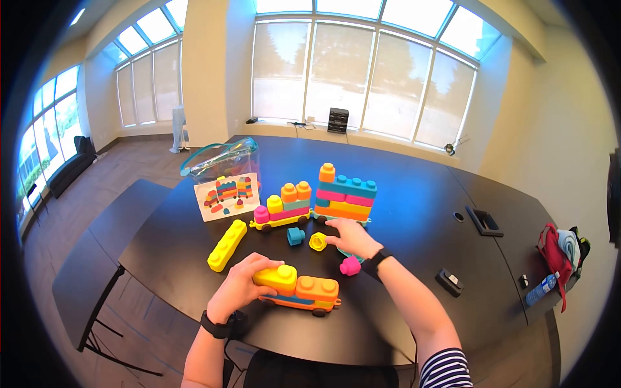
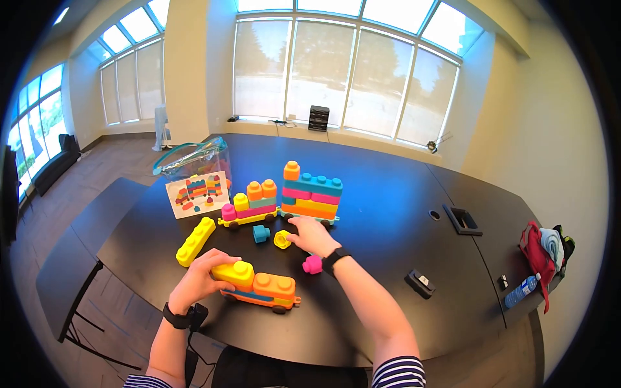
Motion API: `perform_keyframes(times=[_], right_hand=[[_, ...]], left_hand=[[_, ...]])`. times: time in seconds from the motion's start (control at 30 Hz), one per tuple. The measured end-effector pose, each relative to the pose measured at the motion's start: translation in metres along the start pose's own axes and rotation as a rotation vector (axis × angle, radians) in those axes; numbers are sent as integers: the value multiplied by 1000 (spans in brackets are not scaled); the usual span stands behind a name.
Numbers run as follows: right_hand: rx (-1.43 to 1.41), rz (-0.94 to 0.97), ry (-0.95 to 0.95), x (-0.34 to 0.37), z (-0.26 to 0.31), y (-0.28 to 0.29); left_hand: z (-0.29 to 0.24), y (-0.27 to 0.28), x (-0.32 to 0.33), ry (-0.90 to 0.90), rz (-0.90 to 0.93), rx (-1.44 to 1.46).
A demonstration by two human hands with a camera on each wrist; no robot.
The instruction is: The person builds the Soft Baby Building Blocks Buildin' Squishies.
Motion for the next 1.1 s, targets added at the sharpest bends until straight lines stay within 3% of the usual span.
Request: perform_keyframes(times=[0.27, 0.37, 0.4, 0.63, 0.67, 0.8, 0.97, 1.1], right_hand=[[137, 281, -211, -35, -17, -65], [10, 173, -73, -27, 1, -51], [-51, 147, -109, -22, 4, -48], [-185, 307, -65, -9, 25, -55], [-153, 212, -17, -6, 33, -42], [-649, -96, -72, 12, 53, 24], [-499, 137, 24, 54, 118, 50], [-316, 7, 166, 64, 134, 41]], left_hand=[[-2, -1, 2, -17, -12, -36], [-3, -1, 2, -10, -6, -26], [-3, -1, 2, -10, -6, -21], [-8, -1, 5, 12, -15, -44], [-8, -1, 5, 9, -13, -50], [-12, 0, 6, 1, -35, -47], [7, 4, 6, 16, -60, 44], [14, 0, 6, 80, 0, 91]])
Point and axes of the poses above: each hand's wrist, its own x-axis away from the middle knuckle, its own y-axis out of the back of the hand, z = x × y, the point moved 8 cm from there along -x, towards the middle knuckle, and after that the axes turned 3 degrees about y, right-handed, at the moved point
